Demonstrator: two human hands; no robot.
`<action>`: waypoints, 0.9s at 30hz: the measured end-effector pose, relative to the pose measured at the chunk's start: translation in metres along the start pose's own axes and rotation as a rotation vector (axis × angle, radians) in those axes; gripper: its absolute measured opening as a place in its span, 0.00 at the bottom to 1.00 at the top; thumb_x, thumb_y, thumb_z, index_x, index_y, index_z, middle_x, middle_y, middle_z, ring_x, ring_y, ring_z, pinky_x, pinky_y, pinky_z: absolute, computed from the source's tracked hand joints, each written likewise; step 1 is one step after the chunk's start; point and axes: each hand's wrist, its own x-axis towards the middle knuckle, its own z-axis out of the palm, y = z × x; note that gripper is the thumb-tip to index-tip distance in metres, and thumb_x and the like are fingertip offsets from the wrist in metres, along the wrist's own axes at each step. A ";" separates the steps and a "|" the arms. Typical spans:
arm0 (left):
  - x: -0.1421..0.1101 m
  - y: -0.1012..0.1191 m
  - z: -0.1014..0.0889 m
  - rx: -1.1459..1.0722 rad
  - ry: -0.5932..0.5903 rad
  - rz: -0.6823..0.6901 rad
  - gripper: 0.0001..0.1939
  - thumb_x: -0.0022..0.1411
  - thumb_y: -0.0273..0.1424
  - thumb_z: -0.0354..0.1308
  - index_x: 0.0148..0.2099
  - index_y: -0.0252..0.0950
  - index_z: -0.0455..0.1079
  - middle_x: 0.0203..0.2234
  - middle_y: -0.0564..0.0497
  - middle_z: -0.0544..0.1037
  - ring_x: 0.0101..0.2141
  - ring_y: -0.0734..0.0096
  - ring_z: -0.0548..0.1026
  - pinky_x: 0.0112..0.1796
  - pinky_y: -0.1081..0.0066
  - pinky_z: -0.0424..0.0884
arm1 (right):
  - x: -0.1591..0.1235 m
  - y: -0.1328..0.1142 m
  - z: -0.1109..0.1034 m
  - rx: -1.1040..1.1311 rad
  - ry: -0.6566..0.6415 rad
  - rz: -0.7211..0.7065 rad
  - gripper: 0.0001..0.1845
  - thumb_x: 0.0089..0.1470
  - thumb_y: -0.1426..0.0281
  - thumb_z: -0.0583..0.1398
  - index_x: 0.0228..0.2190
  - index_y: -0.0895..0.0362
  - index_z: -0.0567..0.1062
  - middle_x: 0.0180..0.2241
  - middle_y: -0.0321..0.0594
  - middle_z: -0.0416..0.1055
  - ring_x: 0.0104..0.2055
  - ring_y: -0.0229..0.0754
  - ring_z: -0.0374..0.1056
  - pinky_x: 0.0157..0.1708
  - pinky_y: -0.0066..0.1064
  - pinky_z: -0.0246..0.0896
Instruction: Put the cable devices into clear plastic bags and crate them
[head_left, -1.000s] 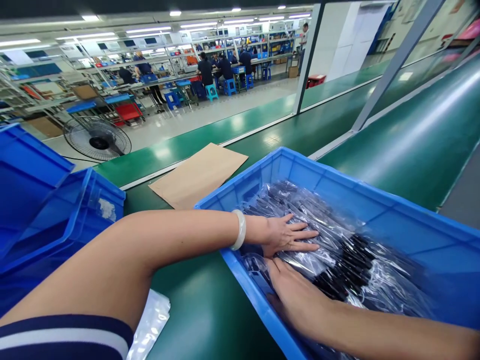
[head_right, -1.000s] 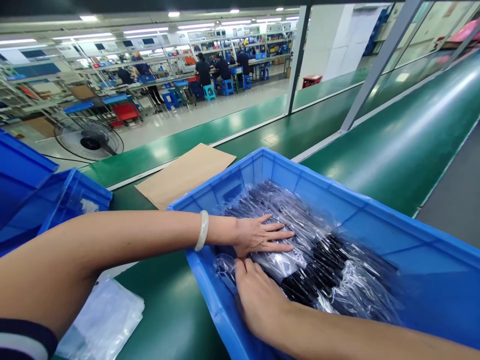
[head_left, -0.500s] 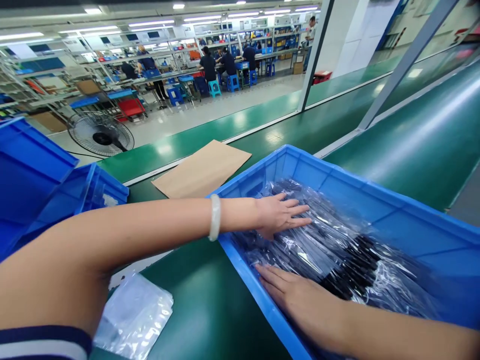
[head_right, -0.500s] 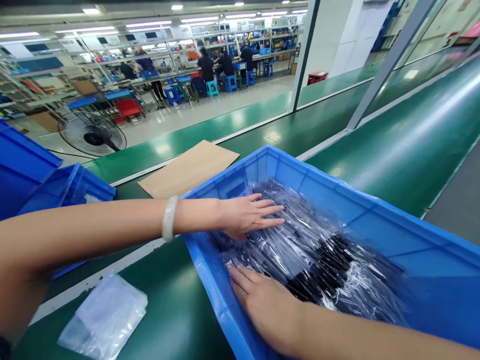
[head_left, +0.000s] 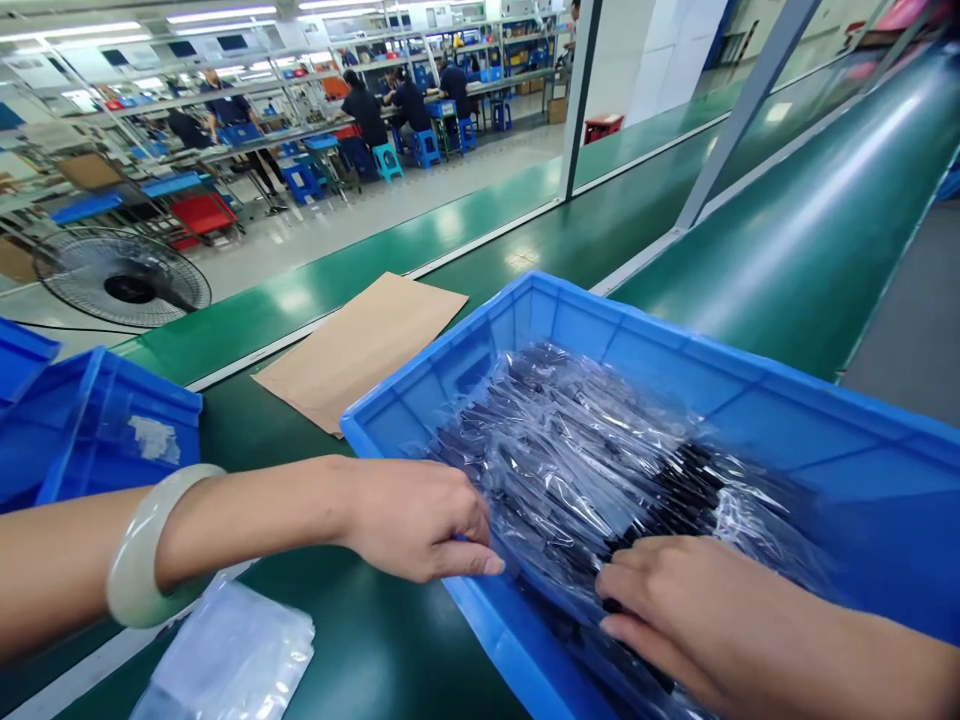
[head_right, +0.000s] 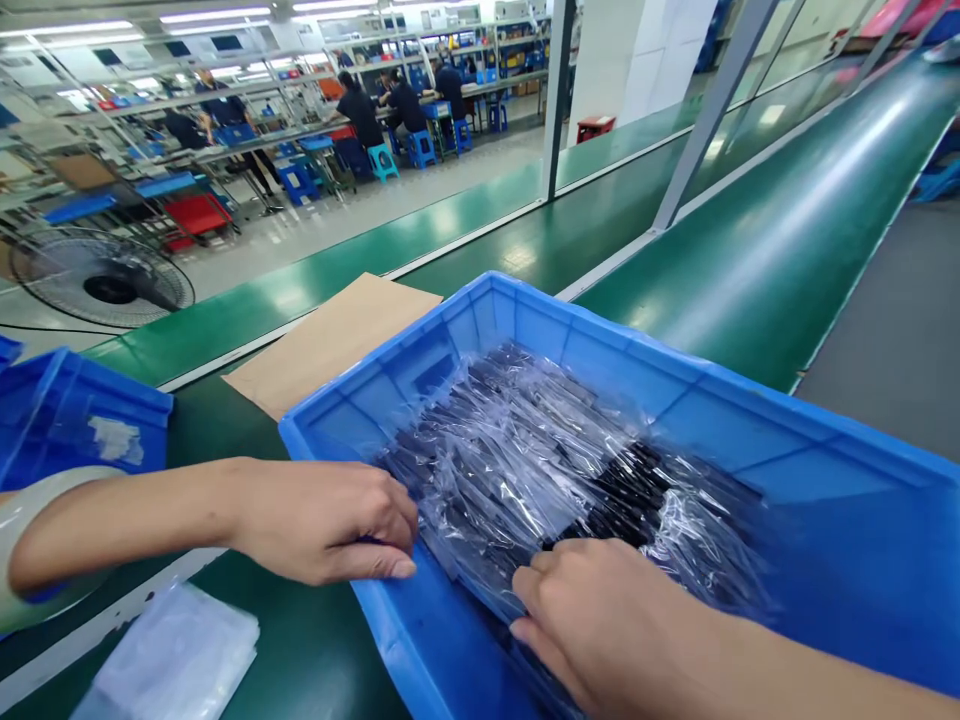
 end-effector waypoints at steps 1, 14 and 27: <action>0.001 0.001 0.001 -0.039 -0.004 0.001 0.19 0.69 0.37 0.46 0.34 0.38 0.74 0.32 0.50 0.78 0.32 0.73 0.75 0.35 0.74 0.69 | 0.002 -0.004 0.004 -0.036 -0.017 0.006 0.10 0.60 0.66 0.54 0.35 0.53 0.75 0.34 0.40 0.75 0.34 0.46 0.72 0.31 0.33 0.58; 0.055 -0.048 -0.021 0.623 0.165 -0.167 0.07 0.62 0.25 0.52 0.39 0.31 0.71 0.38 0.43 0.75 0.39 0.62 0.73 0.39 0.66 0.69 | 0.033 0.016 -0.022 -0.320 0.003 0.314 0.15 0.61 0.64 0.53 0.39 0.62 0.74 0.32 0.52 0.75 0.34 0.54 0.74 0.28 0.34 0.61; 0.111 -0.053 -0.079 0.586 0.379 -0.097 0.09 0.62 0.28 0.52 0.42 0.32 0.70 0.39 0.44 0.74 0.41 0.63 0.73 0.43 0.66 0.70 | 0.030 0.121 -0.102 -0.365 0.208 0.618 0.14 0.55 0.77 0.52 0.35 0.64 0.77 0.32 0.56 0.74 0.36 0.50 0.73 0.35 0.37 0.65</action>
